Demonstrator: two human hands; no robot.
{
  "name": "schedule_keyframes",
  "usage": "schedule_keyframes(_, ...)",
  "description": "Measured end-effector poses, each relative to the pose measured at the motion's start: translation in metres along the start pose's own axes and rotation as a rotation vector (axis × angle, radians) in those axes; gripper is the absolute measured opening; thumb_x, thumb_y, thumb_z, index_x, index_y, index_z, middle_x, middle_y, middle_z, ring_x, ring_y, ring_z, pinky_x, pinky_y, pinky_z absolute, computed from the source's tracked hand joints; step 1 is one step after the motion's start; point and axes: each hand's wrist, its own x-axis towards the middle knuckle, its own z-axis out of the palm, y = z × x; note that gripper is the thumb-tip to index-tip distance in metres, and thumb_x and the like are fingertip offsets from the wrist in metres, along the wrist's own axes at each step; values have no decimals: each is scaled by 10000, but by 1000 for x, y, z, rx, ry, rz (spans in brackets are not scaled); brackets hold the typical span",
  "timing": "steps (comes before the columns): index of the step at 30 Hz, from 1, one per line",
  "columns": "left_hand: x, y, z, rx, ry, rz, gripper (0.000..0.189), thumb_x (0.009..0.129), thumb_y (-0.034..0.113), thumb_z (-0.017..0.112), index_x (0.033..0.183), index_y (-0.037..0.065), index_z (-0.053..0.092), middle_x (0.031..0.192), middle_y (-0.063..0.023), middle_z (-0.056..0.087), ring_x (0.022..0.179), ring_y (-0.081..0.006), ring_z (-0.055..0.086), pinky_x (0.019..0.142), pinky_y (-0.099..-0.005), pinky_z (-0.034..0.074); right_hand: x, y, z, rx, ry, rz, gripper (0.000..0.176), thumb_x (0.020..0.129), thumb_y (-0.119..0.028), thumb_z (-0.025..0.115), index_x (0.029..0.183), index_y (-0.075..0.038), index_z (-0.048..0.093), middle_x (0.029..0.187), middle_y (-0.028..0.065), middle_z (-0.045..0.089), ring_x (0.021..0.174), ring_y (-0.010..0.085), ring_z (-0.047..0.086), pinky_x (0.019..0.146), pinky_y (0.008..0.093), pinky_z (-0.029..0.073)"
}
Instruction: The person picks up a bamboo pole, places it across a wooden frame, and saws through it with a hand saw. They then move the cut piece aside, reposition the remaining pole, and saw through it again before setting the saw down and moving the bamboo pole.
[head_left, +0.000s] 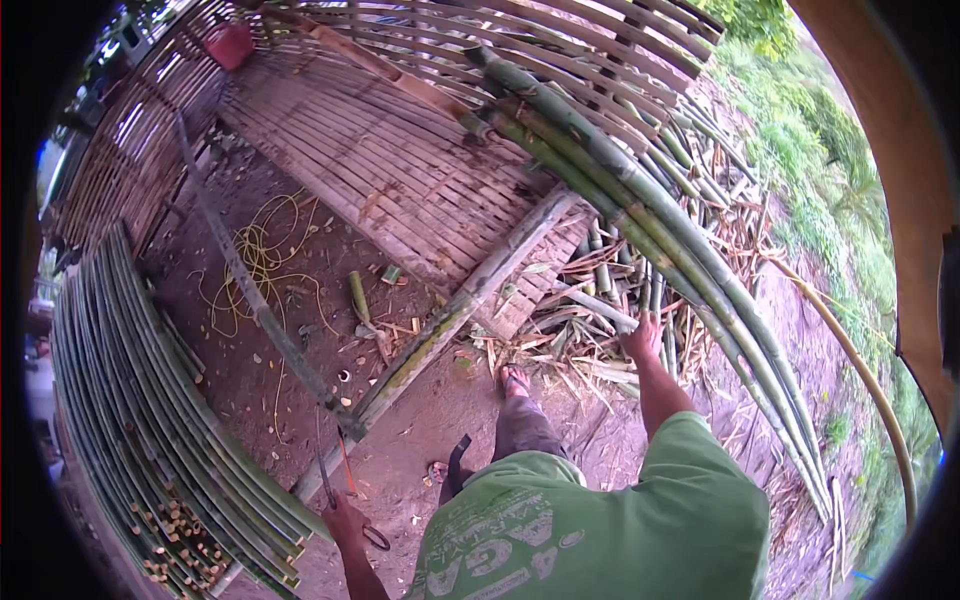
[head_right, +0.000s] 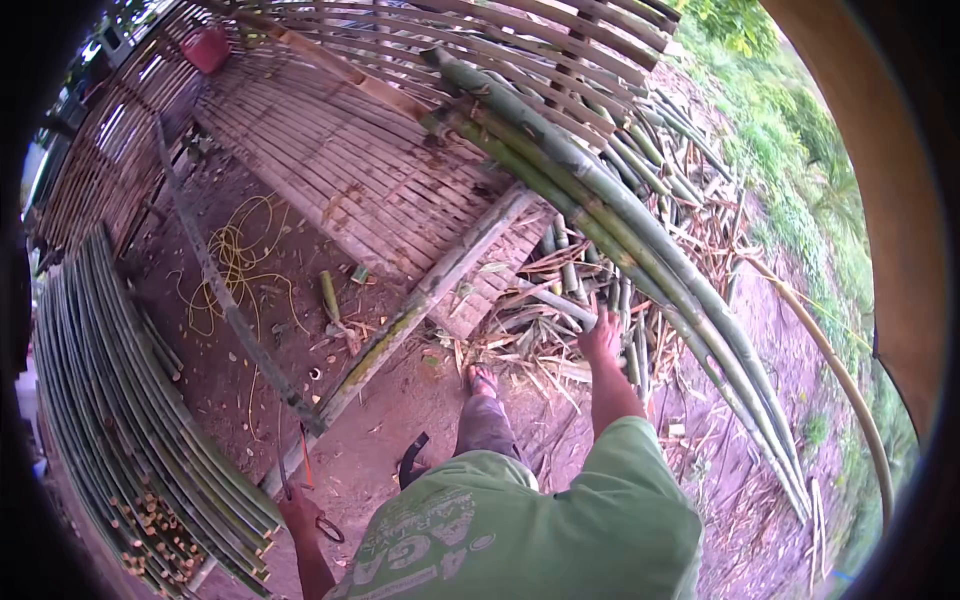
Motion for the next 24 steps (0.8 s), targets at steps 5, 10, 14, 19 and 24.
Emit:
schedule_keyframes(5,14,33,5,-472,-93,-487,440,932,412,543,618,166,359,425,27,295,298,-131,327,320,-322,320,104,-20,-97,-53,213,15,807,659,-231,767,1349,-112,366,1327,137,409,1229,333,391,1038,433,321)
schedule_keyframes(10,3,94,40,-361,-116,-432,426,945,434,526,633,177,392,431,38,304,312,-131,335,328,-327,325,168,-20,-137,-36,394,-110,908,534,-305,850,1306,-141,400,1255,113,449,1209,319,400,1023,442,314)
schedule_keyframes(14,15,125,70,-332,-155,-391,338,955,318,513,722,100,401,478,7,363,326,-125,368,328,-313,361,224,9,-139,-18,-11,-78,904,491,-349,889,1240,-90,455,1223,144,518,1157,327,490,968,428,418)
schedule_keyframes(19,27,134,83,-170,-191,-259,325,949,290,512,729,51,484,461,6,386,341,-126,405,350,-301,368,219,-12,-156,-207,-170,-142,479,645,-286,800,1003,-40,597,934,195,655,904,353,633,786,428,504)
schedule_keyframes(24,28,102,70,-2,-174,-87,348,937,344,535,773,46,607,492,-38,507,388,-159,501,392,-315,387,104,-50,-177,-14,-15,-436,742,629,-206,750,1314,-104,484,1141,179,623,1009,347,621,913,413,490)
